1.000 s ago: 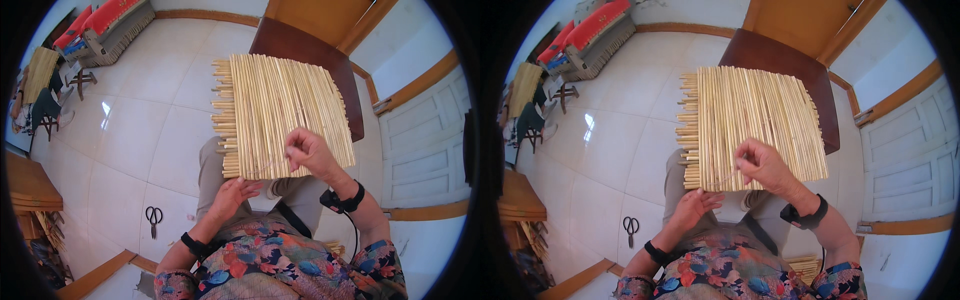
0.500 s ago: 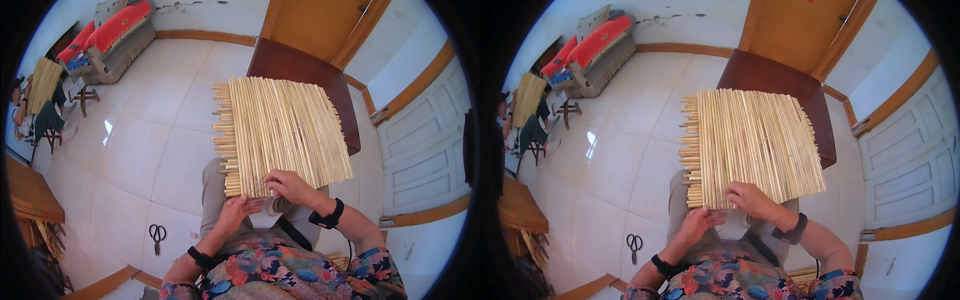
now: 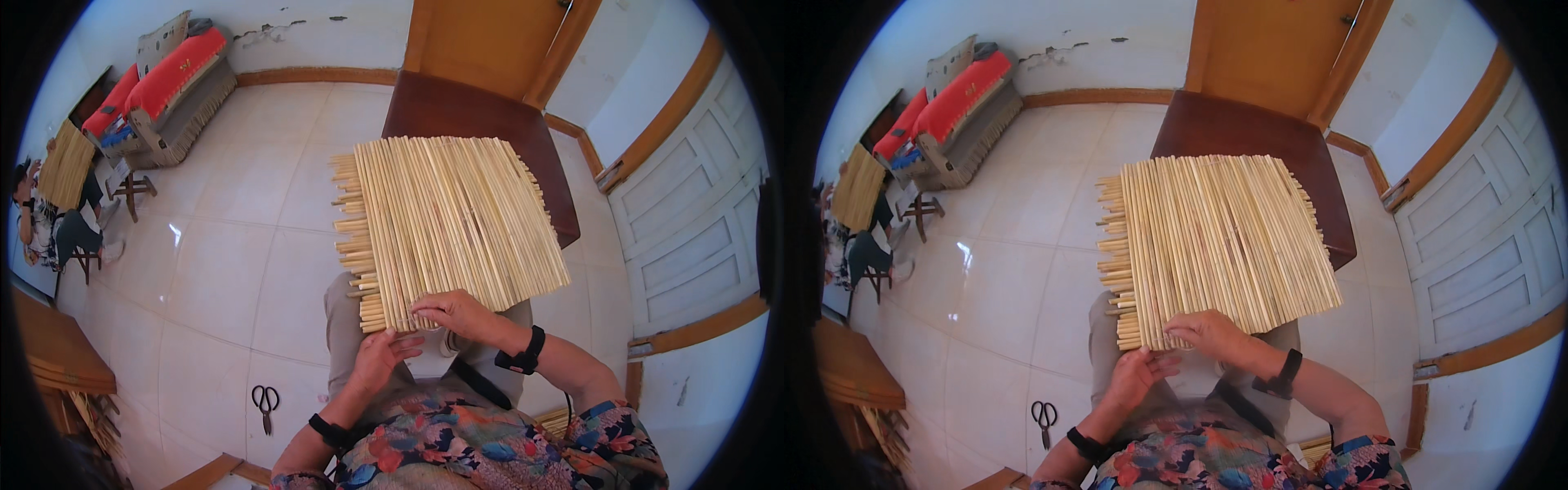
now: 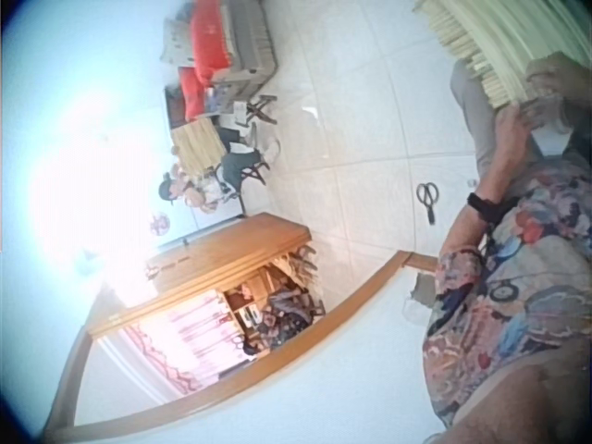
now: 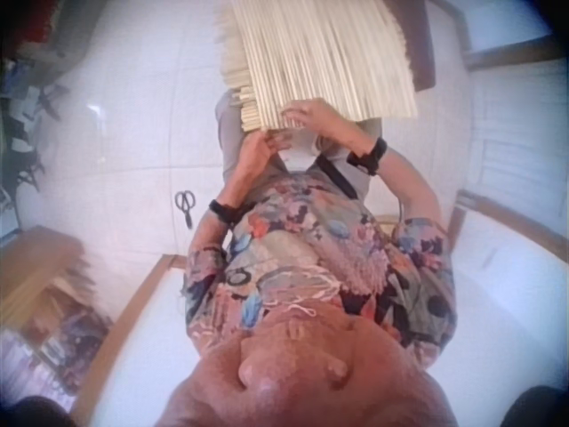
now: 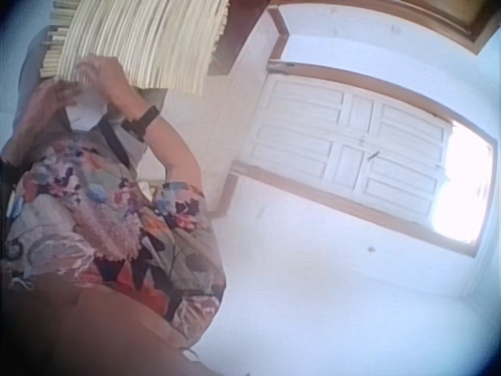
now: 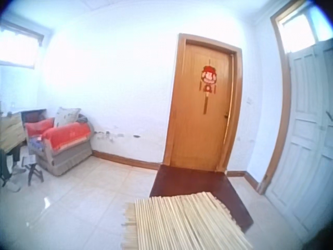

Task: The person ties individual reeds together with string to form a mat and uses scissors to trim the ends of the reeds.

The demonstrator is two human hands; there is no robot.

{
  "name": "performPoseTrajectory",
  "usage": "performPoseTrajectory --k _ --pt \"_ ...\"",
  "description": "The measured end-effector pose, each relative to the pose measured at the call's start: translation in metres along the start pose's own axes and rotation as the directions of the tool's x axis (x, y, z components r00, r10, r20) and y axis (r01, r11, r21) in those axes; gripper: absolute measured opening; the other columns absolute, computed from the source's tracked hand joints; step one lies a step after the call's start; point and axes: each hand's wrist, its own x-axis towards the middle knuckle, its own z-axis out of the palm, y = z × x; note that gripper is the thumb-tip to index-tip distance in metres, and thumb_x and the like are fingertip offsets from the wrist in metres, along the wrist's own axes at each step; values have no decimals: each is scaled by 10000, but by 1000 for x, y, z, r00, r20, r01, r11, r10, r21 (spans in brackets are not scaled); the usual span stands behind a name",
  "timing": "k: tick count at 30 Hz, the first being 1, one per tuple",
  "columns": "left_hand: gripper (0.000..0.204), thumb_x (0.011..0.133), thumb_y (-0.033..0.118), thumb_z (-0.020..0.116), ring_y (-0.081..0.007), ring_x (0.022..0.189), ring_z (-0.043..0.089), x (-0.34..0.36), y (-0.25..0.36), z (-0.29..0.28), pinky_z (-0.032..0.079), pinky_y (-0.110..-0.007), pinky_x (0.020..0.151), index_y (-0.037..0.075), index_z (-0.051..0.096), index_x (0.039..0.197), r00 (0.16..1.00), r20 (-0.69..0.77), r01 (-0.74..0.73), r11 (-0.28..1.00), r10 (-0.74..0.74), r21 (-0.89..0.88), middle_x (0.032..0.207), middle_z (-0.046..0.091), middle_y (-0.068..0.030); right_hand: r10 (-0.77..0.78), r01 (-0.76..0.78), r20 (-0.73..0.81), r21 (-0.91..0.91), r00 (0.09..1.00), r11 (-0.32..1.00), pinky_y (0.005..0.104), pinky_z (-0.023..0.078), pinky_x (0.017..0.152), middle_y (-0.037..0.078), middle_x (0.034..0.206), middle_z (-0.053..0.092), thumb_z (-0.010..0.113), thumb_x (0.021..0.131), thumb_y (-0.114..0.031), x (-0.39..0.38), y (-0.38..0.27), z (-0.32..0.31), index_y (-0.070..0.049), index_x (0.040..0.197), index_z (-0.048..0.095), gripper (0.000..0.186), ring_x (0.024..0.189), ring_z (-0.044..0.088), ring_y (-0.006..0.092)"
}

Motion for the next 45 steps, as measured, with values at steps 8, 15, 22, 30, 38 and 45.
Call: performPoseTrajectory --k 8,15,22,30,38,45 --pt "362 963 244 360 -313 1021 567 5 -4 -3 484 -444 843 -37 449 1173 998 -3 -55 998 55 -8 1107 557 -173 26 -28 -25 -91 999 995 279 486 692 115 864 643 547 859 -147 5 -1 4 -38 990 611 182 775 638 222" --pt "367 947 246 428 -249 988 594 3 -5 -4 493 -350 822 -65 494 1131 996 -1 -93 996 93 2 1076 586 -153 -61 69 44 -236 997 969 348 496 703 141 865 637 560 828 -155 16 -11 2 -51 965 632 187 791 615 303" --pt "318 947 206 419 -274 973 602 5 -6 -4 503 -382 809 -36 492 1139 996 -34 -75 993 78 94 1005 613 -149 -51 97 134 -359 990 928 413 480 688 136 864 632 513 850 -227 19 -5 4 -102 983 628 215 792 598 326" --pt "322 940 202 445 -266 1004 591 7 -9 -5 498 -373 825 -31 490 1156 997 -38 -68 997 69 34 1080 584 -112 11 50 152 -392 988 919 350 497 697 107 910 638 544 839 -161 19 -9 2 -75 998 629 200 811 613 289" --pt "303 939 177 441 -275 1000 591 7 -9 -6 500 -381 822 -36 493 1148 996 -64 -57 997 60 44 1079 583 -124 -19 64 129 -355 991 933 356 498 707 115 930 638 544 837 -145 18 -5 4 -67 1001 627 200 819 614 298" --pt "304 943 187 429 -273 985 596 6 -8 -3 488 -385 842 -21 486 1157 997 -71 -40 999 41 28 1062 592 -139 4 48 148 -348 989 936 355 496 713 121 936 636 537 843 -160 17 -9 3 -62 1000 626 206 826 611 302"
